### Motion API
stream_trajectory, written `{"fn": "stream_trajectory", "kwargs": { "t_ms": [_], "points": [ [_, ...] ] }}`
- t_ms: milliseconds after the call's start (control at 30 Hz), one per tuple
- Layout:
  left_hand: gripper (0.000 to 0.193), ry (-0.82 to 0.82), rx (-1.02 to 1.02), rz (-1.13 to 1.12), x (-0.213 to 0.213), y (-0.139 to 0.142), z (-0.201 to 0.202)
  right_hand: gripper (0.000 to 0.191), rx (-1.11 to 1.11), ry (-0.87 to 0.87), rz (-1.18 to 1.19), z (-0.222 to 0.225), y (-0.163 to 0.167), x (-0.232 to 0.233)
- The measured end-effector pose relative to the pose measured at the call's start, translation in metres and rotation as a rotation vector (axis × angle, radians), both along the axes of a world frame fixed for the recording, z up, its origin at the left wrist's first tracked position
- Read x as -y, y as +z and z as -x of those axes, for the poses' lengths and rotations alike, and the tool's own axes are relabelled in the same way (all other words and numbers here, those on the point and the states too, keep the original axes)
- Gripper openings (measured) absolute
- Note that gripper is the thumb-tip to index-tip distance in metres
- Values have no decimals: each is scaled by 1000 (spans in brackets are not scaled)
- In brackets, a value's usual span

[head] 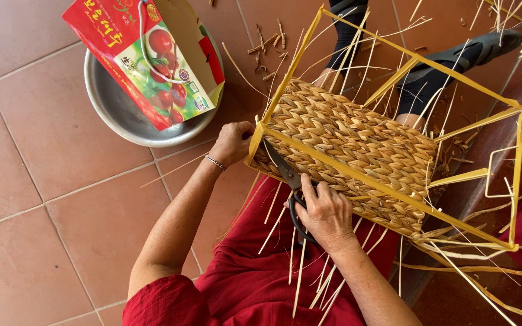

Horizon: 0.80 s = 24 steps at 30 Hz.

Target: The person trims excess woven strands from a rectangular basket using shears. They repeatedly cut protruding ends along the edges, flip the basket to access different sides, and pull away loose pieces. The basket remains on the lap during the process.

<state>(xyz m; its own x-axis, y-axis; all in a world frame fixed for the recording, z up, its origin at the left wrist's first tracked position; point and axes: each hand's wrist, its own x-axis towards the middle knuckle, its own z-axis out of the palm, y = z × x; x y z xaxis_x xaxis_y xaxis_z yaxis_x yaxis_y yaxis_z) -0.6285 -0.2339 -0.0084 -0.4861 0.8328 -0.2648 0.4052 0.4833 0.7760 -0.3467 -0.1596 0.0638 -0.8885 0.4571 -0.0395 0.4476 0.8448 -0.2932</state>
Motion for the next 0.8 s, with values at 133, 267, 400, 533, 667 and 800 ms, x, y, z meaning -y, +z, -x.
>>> {"fn": "stream_trajectory", "kwargs": {
  "t_ms": [133, 267, 400, 533, 667, 800],
  "points": [
    [31, 55, 113, -9, -3, 4, -6, 73, -10, 40, -62, -4, -11, -1],
    [35, 80, 155, 31, -2, 2, -11, 71, 30, 94, -105, -9, -17, -3],
    [29, 159, 268, 31, -1, -9, -12, 72, -34, 71, -84, -9, -19, -2],
    [26, 198, 352, 11, 0, -21, -12, 75, -17, 73, -70, -8, -22, 0],
    [25, 231, 389, -15, 3, -27, -15, 75, 4, 66, -94, -10, -26, 2],
    [23, 253, 365, 5, 3, -31, -17, 73, 11, 64, -117, -14, -29, 6]
  ]
}}
